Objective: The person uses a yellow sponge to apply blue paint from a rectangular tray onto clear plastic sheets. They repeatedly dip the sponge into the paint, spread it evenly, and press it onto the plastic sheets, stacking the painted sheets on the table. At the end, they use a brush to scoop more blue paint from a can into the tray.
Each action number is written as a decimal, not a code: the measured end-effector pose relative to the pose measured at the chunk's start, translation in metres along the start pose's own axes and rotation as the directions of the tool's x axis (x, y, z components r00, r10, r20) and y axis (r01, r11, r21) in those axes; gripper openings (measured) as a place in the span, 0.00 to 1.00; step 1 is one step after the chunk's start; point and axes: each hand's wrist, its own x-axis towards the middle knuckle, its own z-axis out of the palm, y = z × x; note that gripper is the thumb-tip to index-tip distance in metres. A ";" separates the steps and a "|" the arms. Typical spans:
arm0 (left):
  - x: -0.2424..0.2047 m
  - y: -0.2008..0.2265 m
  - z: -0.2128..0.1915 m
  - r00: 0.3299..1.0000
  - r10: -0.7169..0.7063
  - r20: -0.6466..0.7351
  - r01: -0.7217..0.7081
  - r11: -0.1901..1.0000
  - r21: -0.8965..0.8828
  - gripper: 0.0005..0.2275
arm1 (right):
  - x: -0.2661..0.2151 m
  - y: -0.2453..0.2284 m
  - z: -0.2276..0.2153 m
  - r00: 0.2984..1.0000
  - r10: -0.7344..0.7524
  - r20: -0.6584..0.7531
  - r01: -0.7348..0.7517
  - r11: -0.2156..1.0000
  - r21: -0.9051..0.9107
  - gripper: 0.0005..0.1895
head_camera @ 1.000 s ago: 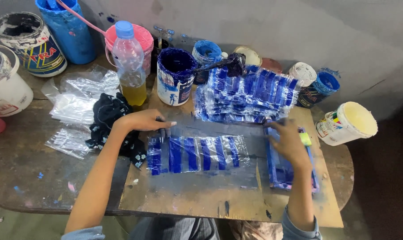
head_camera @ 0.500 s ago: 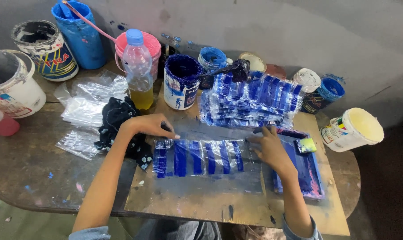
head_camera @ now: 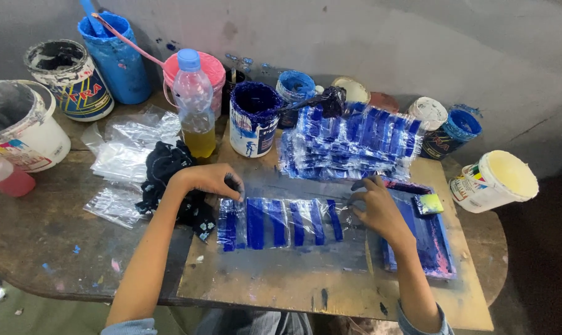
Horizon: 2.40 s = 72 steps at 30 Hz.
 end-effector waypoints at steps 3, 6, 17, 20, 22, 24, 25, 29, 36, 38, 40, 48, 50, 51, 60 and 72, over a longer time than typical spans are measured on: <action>0.000 -0.001 0.000 1.000 0.013 -0.006 -0.013 1.000 0.002 0.10 | 0.000 -0.001 -0.012 0.999 0.045 0.006 -0.046 0.997 0.069 0.09; 0.005 0.000 0.000 0.998 0.047 -0.047 -0.046 0.999 0.018 0.12 | -0.001 -0.002 -0.025 0.992 0.119 0.034 -0.123 0.984 0.132 0.11; 0.022 0.046 0.070 0.710 0.549 -0.441 -0.357 0.820 0.446 0.21 | -0.023 0.024 -0.072 0.841 0.441 -0.314 -0.131 0.729 0.672 0.12; 0.058 0.053 0.094 0.470 0.711 -0.523 -0.255 0.677 0.690 0.15 | -0.035 0.046 -0.084 0.776 0.476 -0.413 -0.040 0.691 0.722 0.14; 0.066 0.076 0.097 0.408 0.728 -0.552 -0.185 0.657 0.730 0.13 | -0.040 0.058 -0.095 0.731 0.527 -0.433 -0.042 0.669 0.742 0.15; 0.066 0.107 0.091 0.496 0.732 -0.467 -0.112 0.588 0.801 0.13 | -0.044 0.066 -0.110 0.760 0.545 -0.354 -0.190 0.707 0.682 0.07; 0.082 0.112 0.091 0.498 0.733 -0.464 -0.113 0.586 0.803 0.13 | -0.042 0.075 -0.111 0.758 0.548 -0.353 -0.191 0.705 0.683 0.07; 0.144 0.135 0.083 0.438 0.762 -0.477 0.124 0.474 0.872 0.11 | -0.030 0.107 -0.109 0.763 0.561 -0.323 -0.284 0.738 0.612 0.03; 0.161 0.177 0.048 0.120 0.786 -0.606 0.376 0.529 0.761 0.12 | -0.002 0.167 -0.058 0.784 0.473 -0.402 -0.267 0.842 0.469 0.10; 0.186 0.174 0.036 0.063 0.789 -0.611 0.430 0.531 0.730 0.12 | 0.011 0.176 -0.051 0.775 0.474 -0.418 -0.234 0.830 0.507 0.10; 0.193 0.181 0.030 0.009 0.789 -0.615 0.481 0.535 0.694 0.12 | 0.023 0.180 -0.043 0.768 0.475 -0.429 -0.200 0.815 0.544 0.11; 0.283 0.142 -0.017 -0.205 0.755 -0.623 0.353 0.651 0.673 0.08 | 0.064 0.177 -0.033 0.707 0.507 -0.493 -0.165 0.796 0.583 0.08; 0.269 0.145 -0.014 -0.225 0.771 -0.595 0.375 0.632 0.678 0.08 | 0.072 0.180 -0.027 0.693 0.516 -0.504 -0.175 0.798 0.577 0.08; 0.262 0.146 -0.011 -0.242 0.786 -0.569 0.396 0.616 0.681 0.08 | 0.074 0.181 -0.023 0.680 0.525 -0.513 -0.187 0.800 0.571 0.08; 0.097 0.232 0.108 0.083 0.988 -0.134 0.134 0.122 0.983 0.07 | 0.088 0.179 0.009 0.513 0.232 -0.826 -0.371 0.928 0.030 0.17; 0.108 0.218 0.258 -0.266 0.956 0.124 -0.609 -0.267 0.747 0.20 | 0.176 0.025 -0.055 0.496 0.291 -0.818 -0.142 0.957 0.254 0.07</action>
